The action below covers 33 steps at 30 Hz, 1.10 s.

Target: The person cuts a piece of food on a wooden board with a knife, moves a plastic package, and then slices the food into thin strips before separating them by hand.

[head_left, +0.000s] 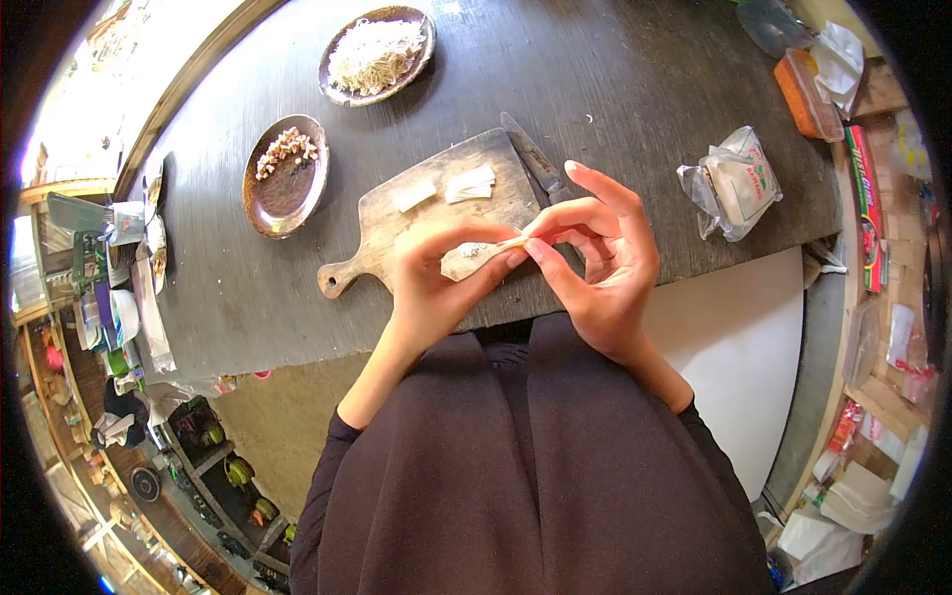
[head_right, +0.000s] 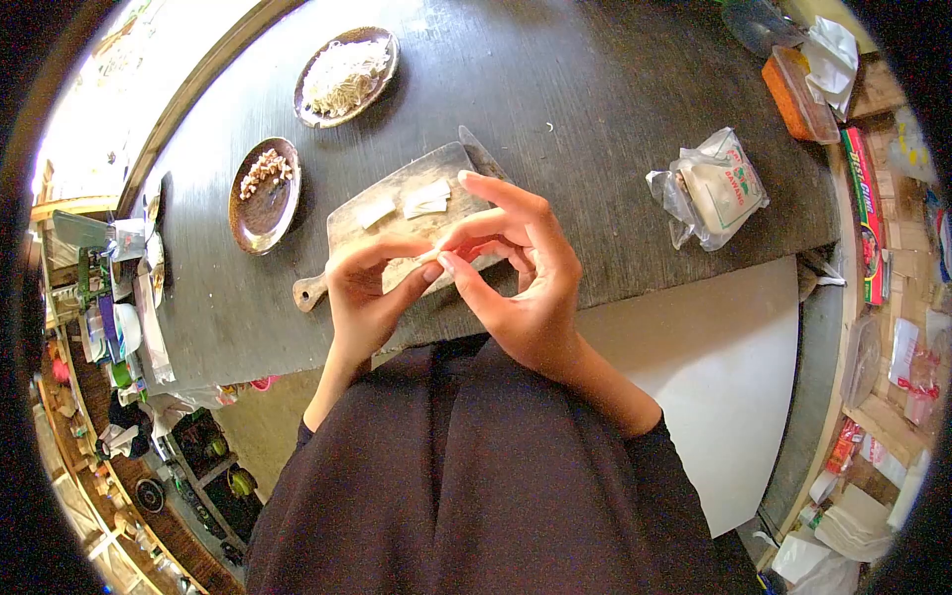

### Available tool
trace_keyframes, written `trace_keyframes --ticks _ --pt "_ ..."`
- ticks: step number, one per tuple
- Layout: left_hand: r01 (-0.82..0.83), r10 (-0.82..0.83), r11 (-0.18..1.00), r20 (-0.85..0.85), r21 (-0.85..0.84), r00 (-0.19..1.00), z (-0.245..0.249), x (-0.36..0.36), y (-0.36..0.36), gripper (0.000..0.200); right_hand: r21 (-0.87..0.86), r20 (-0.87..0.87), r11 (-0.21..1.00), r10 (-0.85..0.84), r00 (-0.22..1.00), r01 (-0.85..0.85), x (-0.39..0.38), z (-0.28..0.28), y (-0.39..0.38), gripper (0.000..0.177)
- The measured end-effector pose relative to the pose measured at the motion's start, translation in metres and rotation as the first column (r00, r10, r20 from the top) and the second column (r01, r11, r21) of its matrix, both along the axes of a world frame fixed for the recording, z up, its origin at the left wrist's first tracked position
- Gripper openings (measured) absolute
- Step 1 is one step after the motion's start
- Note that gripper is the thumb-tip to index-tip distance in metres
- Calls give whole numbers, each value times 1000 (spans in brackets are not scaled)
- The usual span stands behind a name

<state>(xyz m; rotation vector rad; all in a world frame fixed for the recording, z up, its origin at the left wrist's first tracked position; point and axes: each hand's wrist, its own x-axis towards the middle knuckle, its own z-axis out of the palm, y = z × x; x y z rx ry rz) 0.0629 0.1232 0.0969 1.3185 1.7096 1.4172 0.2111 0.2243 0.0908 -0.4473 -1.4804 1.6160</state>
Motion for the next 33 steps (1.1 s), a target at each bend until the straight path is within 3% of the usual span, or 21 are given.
trace_keyframes --ticks 1,3,7,16,21,29,31,32,33 --pt "0 0 1000 0 0 1000 -2 1 0 15 -7 -2 1000 -3 1000 3 0 0 0 63" --pt "-83 74 995 167 50 983 -9 5 0 12 -16 -8 1000 -13 1000 13 -1 -1 0 63" --pt "-92 83 995 198 36 977 -10 1 -3 11 -72 -12 997 -17 1000 16 -1 -1 -1 63" --pt "17 -23 996 67 90 998 -13 -5 -1 2 -126 8 992 29 1000 -28 -1 -3 1 64" --pt "27 -16 998 -165 63 986 -16 -4 1 7 -213 48 976 60 997 -49 1 -4 2 64" --pt "53 -53 999 -221 -8 974 -20 -6 -1 7 -278 106 956 128 986 -94 6 -15 6 62" --pt "51 -53 999 -255 -17 965 -24 -9 -4 7 -119 209 992 73 975 -49 5 -29 14 59" --pt "34 -35 999 -291 -9 956 -26 -13 -6 7 -118 210 992 76 975 -52 6 -35 21 59" --pt "17 -17 1000 -325 -1 945 -29 -17 -9 8 191 390 981 -105 915 31 6 -41 29 58"
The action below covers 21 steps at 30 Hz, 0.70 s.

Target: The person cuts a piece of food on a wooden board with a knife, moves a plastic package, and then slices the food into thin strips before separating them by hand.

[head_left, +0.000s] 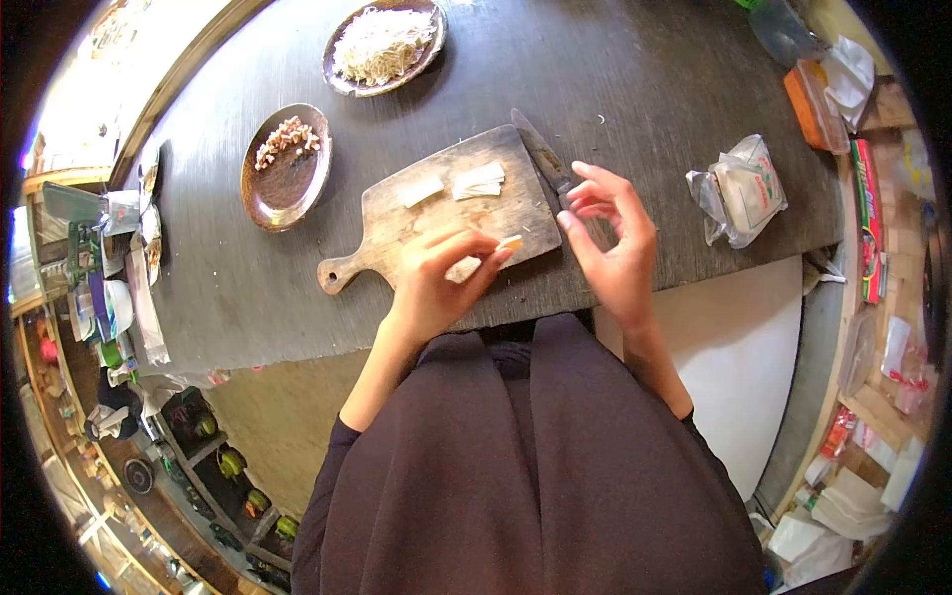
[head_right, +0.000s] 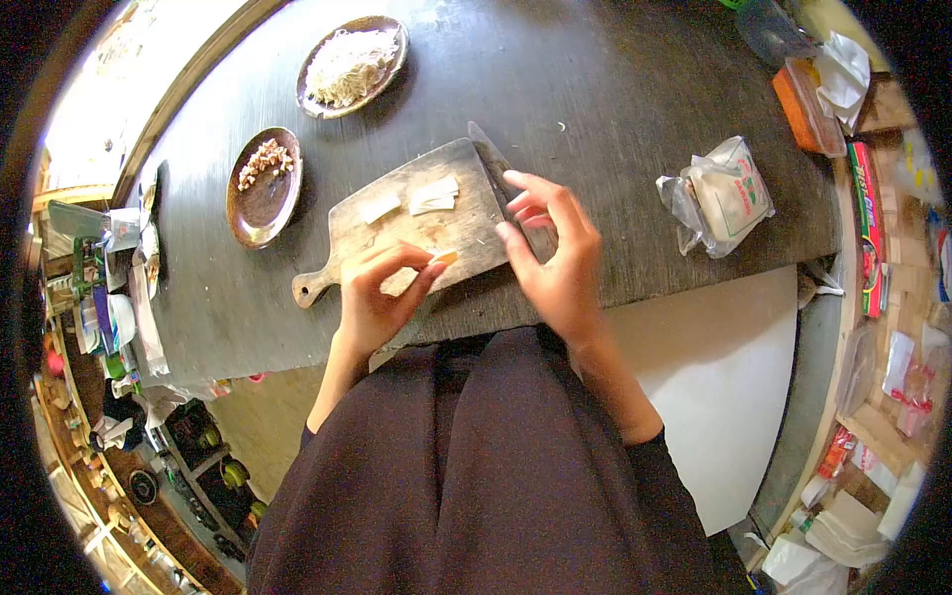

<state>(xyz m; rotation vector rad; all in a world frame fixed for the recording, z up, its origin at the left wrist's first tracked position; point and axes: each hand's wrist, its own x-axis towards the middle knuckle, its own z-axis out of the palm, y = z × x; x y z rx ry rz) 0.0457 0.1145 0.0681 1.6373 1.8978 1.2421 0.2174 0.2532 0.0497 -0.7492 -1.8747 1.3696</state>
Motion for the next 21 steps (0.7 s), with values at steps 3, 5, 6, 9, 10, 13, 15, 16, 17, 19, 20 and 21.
trace_keyframes --ticks 3,5,6,9,10,13,15,16,17,19,20,21 --pt "-156 155 988 47 2 987 -12 -10 -15 12 364 286 930 -169 943 56 6 -22 13 55" --pt "-236 236 972 36 -5 971 -15 -16 -26 15 392 436 920 -209 875 25 8 -32 14 50" --pt "-267 267 964 36 -9 963 -18 -19 -31 14 429 452 903 -227 863 13 9 -37 14 48" --pt "-322 322 946 21 -28 946 -25 -27 -45 14 357 582 934 -201 788 -25 7 -37 9 48" --pt "-340 340 939 2 -44 940 -28 -29 -49 14 360 584 933 -200 787 -30 6 -37 8 48" --pt "-365 363 931 -78 -6 928 -35 -35 -60 11 342 606 939 -199 771 -26 6 -37 3 47" --pt "-367 365 930 -135 7 921 -40 -41 -67 12 332 551 942 -234 801 47 7 -36 1 44" --pt "-366 362 930 -197 19 911 -43 -44 -69 12 336 555 941 -233 798 40 9 -36 -1 44" --pt "-370 367 929 -190 20 911 -46 -47 -72 12 351 521 934 -253 815 65 10 -35 -2 42" --pt "-386 388 921 -222 51 895 -52 -53 -75 12 380 449 918 -292 844 116 14 -35 -4 38" --pt "-398 401 916 -211 61 891 -53 -54 -77 14 376 437 917 -299 848 129 16 -35 -8 38" --pt "-400 404 914 -206 61 891 -54 -56 -78 14 379 441 917 -298 847 125 18 -32 -12 38"
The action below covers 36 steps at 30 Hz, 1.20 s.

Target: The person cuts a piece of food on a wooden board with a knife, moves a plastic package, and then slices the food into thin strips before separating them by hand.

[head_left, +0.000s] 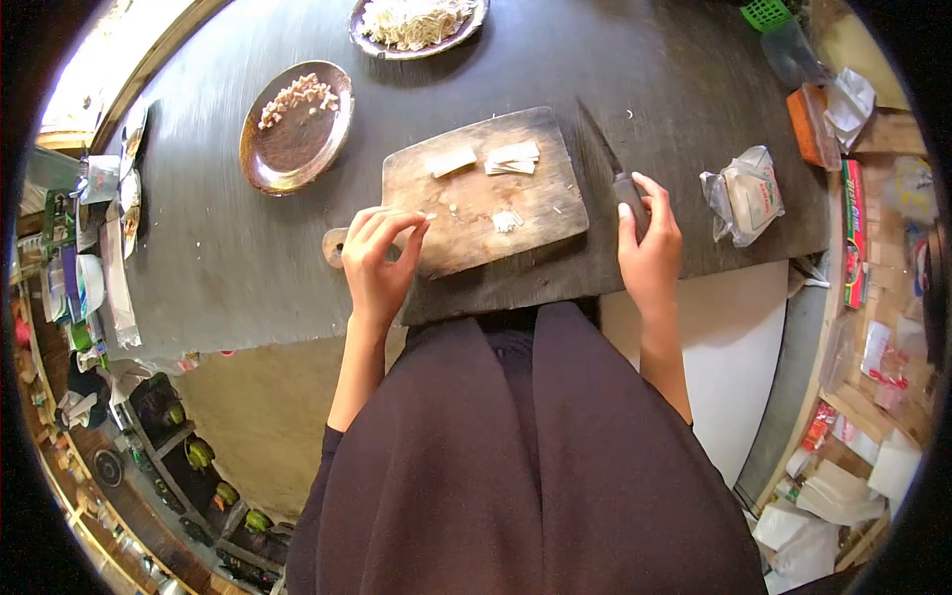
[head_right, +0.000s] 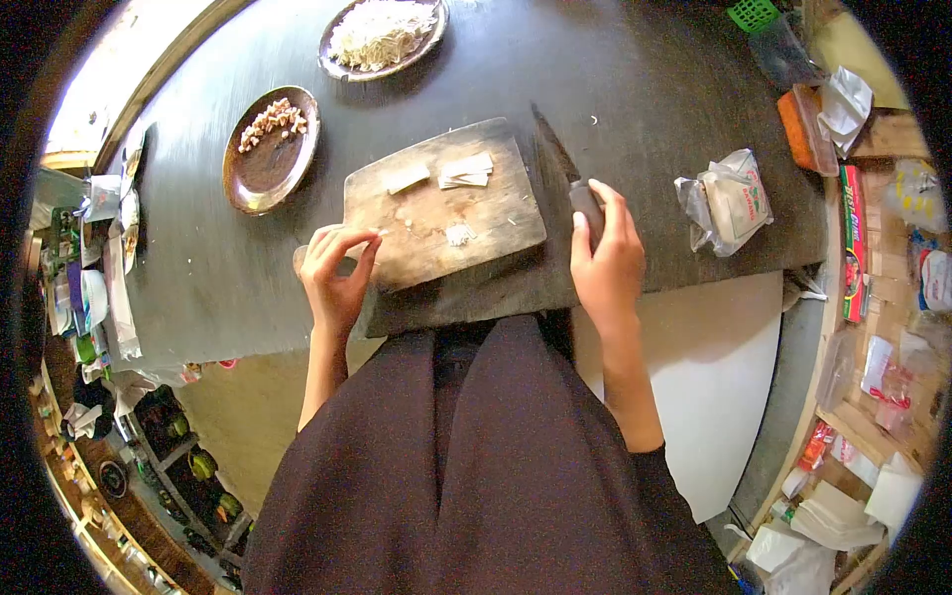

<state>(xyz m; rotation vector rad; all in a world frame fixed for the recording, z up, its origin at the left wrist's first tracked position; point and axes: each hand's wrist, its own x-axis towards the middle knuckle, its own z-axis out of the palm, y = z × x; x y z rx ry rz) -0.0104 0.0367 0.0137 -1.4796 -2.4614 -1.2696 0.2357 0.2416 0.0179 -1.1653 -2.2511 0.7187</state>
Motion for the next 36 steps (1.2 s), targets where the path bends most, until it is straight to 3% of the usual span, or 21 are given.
trace_keyframes --ticks 2,4,6,7,8,10,11,12,14,15,16,18,19,23,26,36 --pt "80 -76 996 -102 40 992 -3 -3 -3 17 -88 -87 996 -26 996 18 5 6 -12 38" --pt "164 -160 986 -94 37 983 -10 0 -3 19 -165 -125 986 -32 992 11 8 10 -27 38" --pt "198 -195 980 -101 18 976 -23 6 -8 22 -594 -260 803 -132 957 -51 6 22 -46 39" --pt "200 -200 980 -120 -16 972 -26 8 -13 20 -636 -325 765 -146 934 -102 1 26 -58 40" --pt "208 -208 978 -116 -12 971 -28 8 -17 20 -482 -303 865 -15 953 -140 3 16 -66 42" --pt "225 -227 974 -116 -28 967 -31 8 -24 19 -575 -361 797 -45 931 -184 -2 17 -89 46" --pt "228 -231 973 -97 -33 968 -32 6 -27 20 -701 -366 674 -57 929 -235 -2 24 -97 50" --pt "237 -239 971 -92 -32 967 -30 6 -28 20 -737 -310 641 -40 950 -213 -5 28 -106 52" --pt "130 -130 991 -81 -6 988 -25 7 -27 23 -701 -338 661 25 941 -269 -5 19 -121 51" --pt "122 -124 992 -60 -30 990 -26 5 -27 25 -731 -209 649 76 975 -208 -5 27 -125 51" --pt "132 -134 991 -53 -31 990 -24 5 -27 25 -734 -203 650 66 977 -197 -6 24 -130 51" --pt "101 -113 988 -108 -113 988 -17 7 -24 24 -325 -179 906 221 959 -270 -8 14 -141 51" --pt "112 -126 986 -115 -124 985 -20 6 -23 23 -415 -170 874 197 966 -251 -9 22 -146 55" --pt "162 -174 981 -112 -112 978 -23 0 -22 22 -368 -120 889 244 962 -271 -8 25 -156 60" --pt "196 -208 974 -109 -111 972 -24 -2 -23 21 -429 34 865 304 952 -261 -5 27 -164 66" --pt "258 -257 966 -118 -4 959 -38 -5 -25 19 -305 215 943 201 956 -130 -16 25 -197 67"
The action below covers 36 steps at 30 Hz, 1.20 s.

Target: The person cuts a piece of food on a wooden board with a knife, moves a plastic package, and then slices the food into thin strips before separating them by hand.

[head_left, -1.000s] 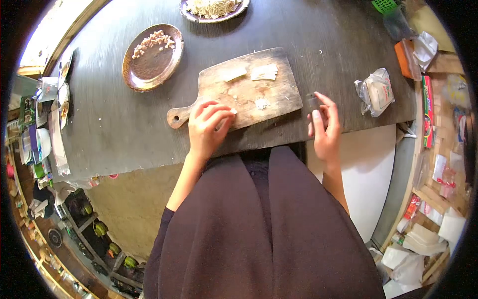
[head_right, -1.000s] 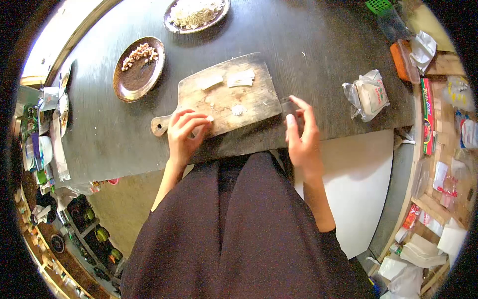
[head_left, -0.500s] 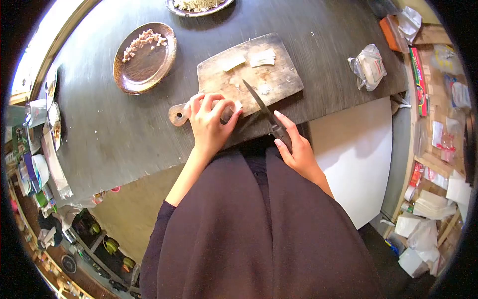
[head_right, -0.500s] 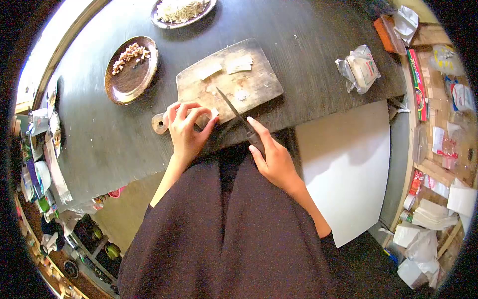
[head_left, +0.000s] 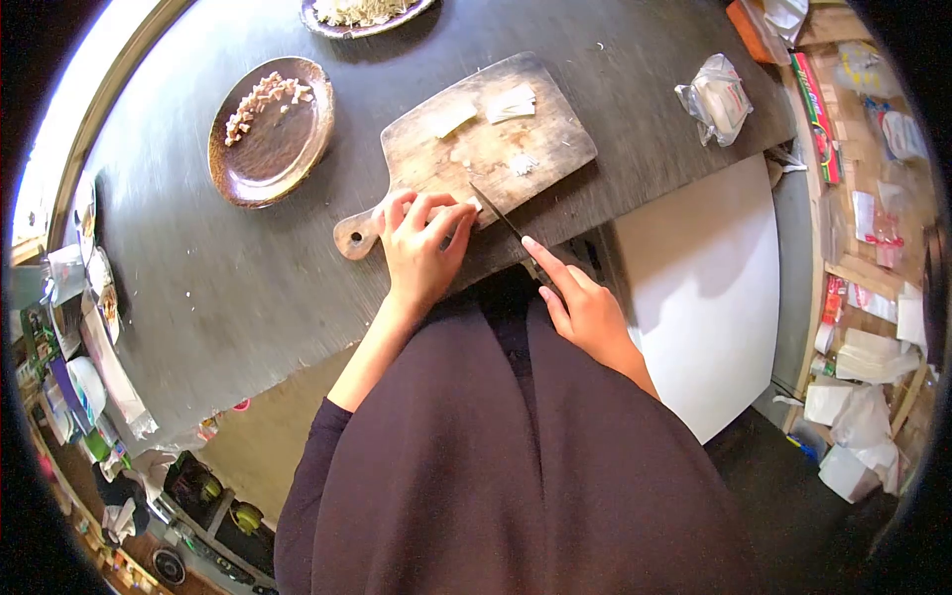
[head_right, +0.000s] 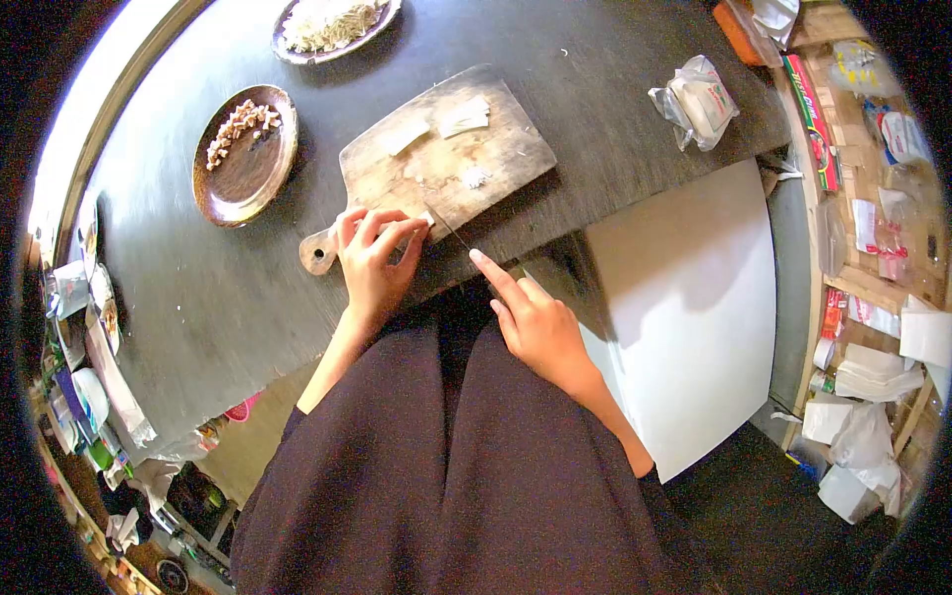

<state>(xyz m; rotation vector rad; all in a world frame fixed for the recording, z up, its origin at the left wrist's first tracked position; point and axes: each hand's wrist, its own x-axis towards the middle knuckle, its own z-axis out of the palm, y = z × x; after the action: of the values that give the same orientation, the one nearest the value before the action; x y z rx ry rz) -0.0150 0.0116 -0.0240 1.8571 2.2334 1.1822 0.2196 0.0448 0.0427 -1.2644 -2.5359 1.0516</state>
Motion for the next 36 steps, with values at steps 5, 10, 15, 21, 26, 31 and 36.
trace_keyframes --ticks 5,10,15,21,26,31,36 --pt "38 -38 999 -27 23 999 1 -3 1 19 53 46 999 -16 999 14 -1 -1 -7 66" --pt "-2 1 1000 -29 -12 1000 1 0 -1 21 82 65 997 -19 998 13 -3 -2 -20 66" --pt "-5 5 1000 -47 1 999 1 0 1 21 78 138 996 -61 989 50 -8 3 -29 66" --pt "2 -1 1000 -49 12 999 -1 -1 1 21 51 200 993 -112 973 104 -12 4 -37 66" --pt "9 -9 1000 -57 0 998 0 -1 0 22 68 182 992 -114 977 103 -12 6 -38 65" --pt "11 -9 1000 -67 27 998 -1 -1 2 22 101 159 990 -110 981 94 -13 4 -40 66" --pt "13 -11 999 -67 31 998 -1 -1 1 21 180 195 980 -123 973 88 -17 -2 -48 67"
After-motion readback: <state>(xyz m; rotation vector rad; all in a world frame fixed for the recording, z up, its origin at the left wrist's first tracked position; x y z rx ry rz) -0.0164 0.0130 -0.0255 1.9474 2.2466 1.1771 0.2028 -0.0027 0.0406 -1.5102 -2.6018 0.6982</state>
